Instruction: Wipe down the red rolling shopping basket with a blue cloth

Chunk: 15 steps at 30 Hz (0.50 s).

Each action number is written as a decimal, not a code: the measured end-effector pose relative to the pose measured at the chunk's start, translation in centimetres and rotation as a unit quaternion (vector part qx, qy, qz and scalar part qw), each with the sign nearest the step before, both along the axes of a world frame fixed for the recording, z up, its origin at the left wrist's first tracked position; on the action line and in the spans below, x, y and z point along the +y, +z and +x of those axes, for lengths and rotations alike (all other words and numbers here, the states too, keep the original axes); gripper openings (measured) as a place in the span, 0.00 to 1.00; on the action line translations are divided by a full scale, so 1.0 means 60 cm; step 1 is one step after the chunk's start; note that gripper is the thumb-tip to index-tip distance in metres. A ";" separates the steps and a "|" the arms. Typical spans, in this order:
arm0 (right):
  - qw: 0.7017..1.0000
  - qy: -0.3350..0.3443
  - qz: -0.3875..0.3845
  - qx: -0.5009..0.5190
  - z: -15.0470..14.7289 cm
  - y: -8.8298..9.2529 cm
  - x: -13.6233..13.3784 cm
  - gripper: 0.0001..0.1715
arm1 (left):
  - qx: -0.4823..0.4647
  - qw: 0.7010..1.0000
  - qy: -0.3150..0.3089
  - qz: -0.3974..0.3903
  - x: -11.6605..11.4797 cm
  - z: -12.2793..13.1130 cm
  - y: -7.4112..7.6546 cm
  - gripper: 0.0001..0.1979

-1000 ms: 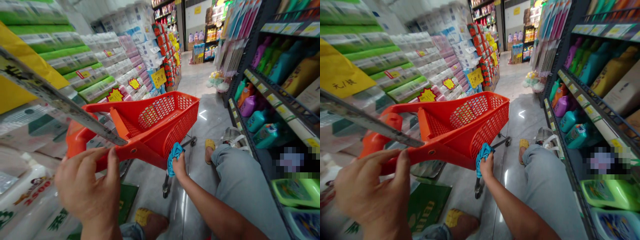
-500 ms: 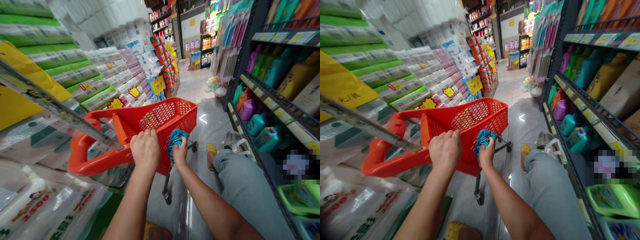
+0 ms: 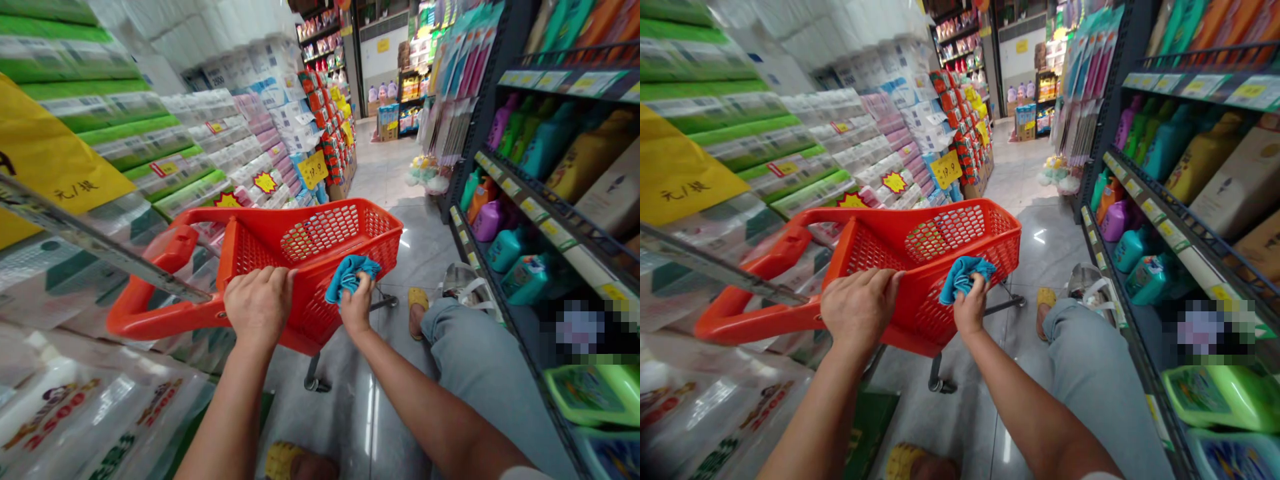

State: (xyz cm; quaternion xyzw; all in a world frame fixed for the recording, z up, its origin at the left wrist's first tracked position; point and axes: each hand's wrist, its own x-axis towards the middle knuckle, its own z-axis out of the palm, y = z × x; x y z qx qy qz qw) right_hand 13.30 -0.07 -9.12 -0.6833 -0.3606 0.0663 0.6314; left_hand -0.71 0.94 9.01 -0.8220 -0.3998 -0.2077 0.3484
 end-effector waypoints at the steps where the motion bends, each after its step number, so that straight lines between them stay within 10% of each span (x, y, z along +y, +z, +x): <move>1: 1.000 0.023 -0.004 -0.011 -0.013 -0.008 -0.010 0.24 | -0.007 1.000 0.003 -0.002 -0.001 -0.004 -0.001 0.19; 15: 0.998 0.038 -0.046 0.014 -0.098 -0.090 -0.067 0.16 | -0.033 0.997 0.070 0.020 -0.026 -0.024 -0.028 0.17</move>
